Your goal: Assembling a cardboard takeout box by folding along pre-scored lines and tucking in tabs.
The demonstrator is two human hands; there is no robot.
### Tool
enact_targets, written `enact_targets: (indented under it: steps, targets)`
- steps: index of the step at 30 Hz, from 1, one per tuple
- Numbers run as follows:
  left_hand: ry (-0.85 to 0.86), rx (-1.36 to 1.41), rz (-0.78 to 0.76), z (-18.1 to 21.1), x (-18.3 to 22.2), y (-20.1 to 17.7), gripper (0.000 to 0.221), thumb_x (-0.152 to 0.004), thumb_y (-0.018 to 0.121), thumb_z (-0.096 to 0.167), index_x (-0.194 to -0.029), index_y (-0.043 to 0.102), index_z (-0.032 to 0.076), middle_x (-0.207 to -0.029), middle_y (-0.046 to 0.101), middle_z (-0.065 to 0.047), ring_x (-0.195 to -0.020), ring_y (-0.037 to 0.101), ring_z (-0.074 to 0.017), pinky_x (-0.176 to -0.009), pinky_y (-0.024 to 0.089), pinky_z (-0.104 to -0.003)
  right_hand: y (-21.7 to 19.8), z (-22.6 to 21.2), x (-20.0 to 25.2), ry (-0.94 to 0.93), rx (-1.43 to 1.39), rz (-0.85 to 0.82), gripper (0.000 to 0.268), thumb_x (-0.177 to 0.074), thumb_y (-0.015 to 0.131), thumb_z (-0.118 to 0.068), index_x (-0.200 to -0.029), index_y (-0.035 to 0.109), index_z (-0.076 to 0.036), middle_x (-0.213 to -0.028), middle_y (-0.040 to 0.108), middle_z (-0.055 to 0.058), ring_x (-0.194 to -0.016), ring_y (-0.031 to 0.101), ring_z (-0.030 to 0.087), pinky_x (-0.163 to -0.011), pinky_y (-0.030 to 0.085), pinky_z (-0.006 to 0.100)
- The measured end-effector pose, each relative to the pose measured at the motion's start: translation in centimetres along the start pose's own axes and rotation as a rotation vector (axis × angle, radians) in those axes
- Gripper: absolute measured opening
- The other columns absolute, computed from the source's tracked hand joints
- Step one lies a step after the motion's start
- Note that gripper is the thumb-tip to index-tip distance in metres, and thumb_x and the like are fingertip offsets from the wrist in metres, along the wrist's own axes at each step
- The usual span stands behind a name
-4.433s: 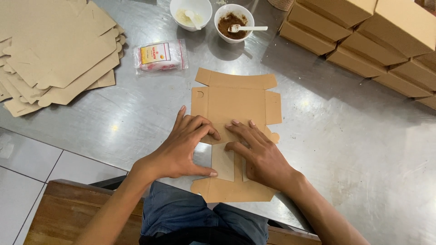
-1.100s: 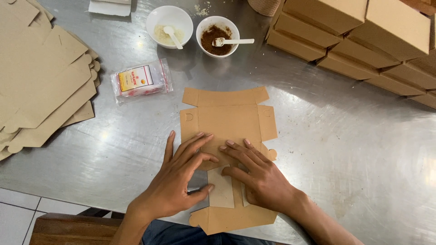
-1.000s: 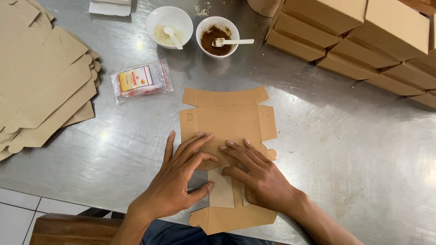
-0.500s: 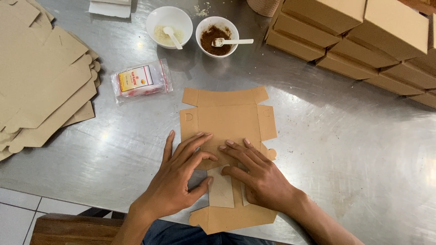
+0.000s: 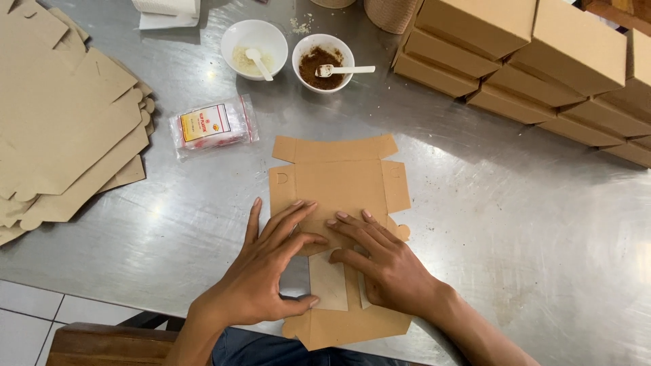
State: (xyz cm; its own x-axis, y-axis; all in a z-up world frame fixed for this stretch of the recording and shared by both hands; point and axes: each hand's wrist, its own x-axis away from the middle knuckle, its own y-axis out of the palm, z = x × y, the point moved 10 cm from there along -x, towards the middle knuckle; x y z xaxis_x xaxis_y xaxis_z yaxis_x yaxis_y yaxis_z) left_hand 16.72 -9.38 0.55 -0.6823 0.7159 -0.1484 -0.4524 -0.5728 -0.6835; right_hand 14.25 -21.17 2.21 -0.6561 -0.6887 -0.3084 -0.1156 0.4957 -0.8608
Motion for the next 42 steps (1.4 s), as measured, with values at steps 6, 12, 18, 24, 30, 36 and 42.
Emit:
enact_targets:
  steps: [6,12,18,24,30,36,42]
  targets:
    - [0.014,-0.046,-0.016,0.3,0.1,0.2,0.070,-0.073,0.088,0.042,-0.133,0.061,0.015,-0.167,0.025,-0.018,-0.158,0.016,-0.0307,-0.120,-0.014,-0.065,-0.1,0.8,0.5,0.018,-0.115,-0.062,0.053,-0.078,0.042,0.018,-0.122,0.063,-0.003,-0.151,0.052,0.025,-0.146,0.047,0.039,-0.122,0.036,0.059]
    - [0.011,-0.018,-0.033,0.2,0.2,0.1,0.070,-0.071,0.091,0.036,-0.132,0.064,0.018,-0.167,0.026,-0.016,-0.157,0.016,-0.0309,-0.119,-0.018,-0.065,-2.8,2.4,0.5,0.082,-0.248,-0.030,0.061,-0.079,0.038,0.015,-0.132,0.062,-0.004,-0.154,0.051,0.020,-0.147,0.050,0.038,-0.116,0.050,0.047]
    - [-0.020,0.080,-0.036,-0.3,0.3,0.0,0.059,-0.075,0.088,0.026,-0.129,0.065,0.019,-0.166,0.031,-0.013,-0.158,0.017,-0.0282,-0.120,-0.020,-0.060,-2.5,2.7,0.7,0.139,-0.212,-0.066,0.048,-0.093,0.045,0.005,-0.136,0.062,-0.008,-0.157,0.049,0.017,-0.149,0.047,0.035,-0.110,0.052,0.045]
    - [-0.053,0.060,0.030,-1.0,0.3,0.1,0.036,-0.088,0.073,0.019,-0.124,0.070,0.020,-0.164,0.038,-0.009,-0.156,0.025,-0.0270,-0.121,-0.015,-0.061,-2.2,3.1,1.0,0.166,-0.209,-0.081,0.050,-0.090,0.048,0.006,-0.133,0.065,-0.012,-0.157,0.051,0.014,-0.146,0.050,0.033,-0.106,0.054,0.044]
    - [0.009,-0.021,0.032,-0.3,0.6,0.4,0.053,-0.078,0.073,0.014,-0.131,0.068,0.015,-0.166,0.033,-0.014,-0.157,0.021,-0.0299,-0.120,-0.016,-0.065,-2.5,2.6,1.0,0.175,-0.199,-0.141,0.042,-0.087,0.051,0.003,-0.121,0.070,-0.011,-0.156,0.051,0.016,-0.148,0.047,0.033,-0.110,0.049,0.045]
    - [-0.015,0.112,0.061,-0.7,0.7,-0.2,0.024,-0.078,0.087,0.016,-0.095,0.070,0.021,-0.160,0.049,-0.007,-0.156,0.030,-0.0278,-0.122,-0.017,-0.061,-3.7,2.9,1.5,0.201,-0.172,-0.147,0.020,-0.092,0.061,-0.007,-0.112,0.062,-0.009,-0.155,0.054,0.015,-0.147,0.049,0.033,-0.109,0.049,0.046]
    - [0.081,0.235,0.194,1.6,1.7,-2.1,0.024,-0.081,0.085,0.010,-0.098,0.071,0.018,-0.131,0.076,-0.005,-0.147,0.051,-0.0343,-0.126,-0.017,-0.061,-7.3,4.4,2.8,0.310,-0.263,-0.070,0.019,-0.084,0.074,-0.004,-0.097,0.063,-0.012,-0.135,0.072,0.005,-0.140,0.061,0.028,-0.111,0.051,0.040]
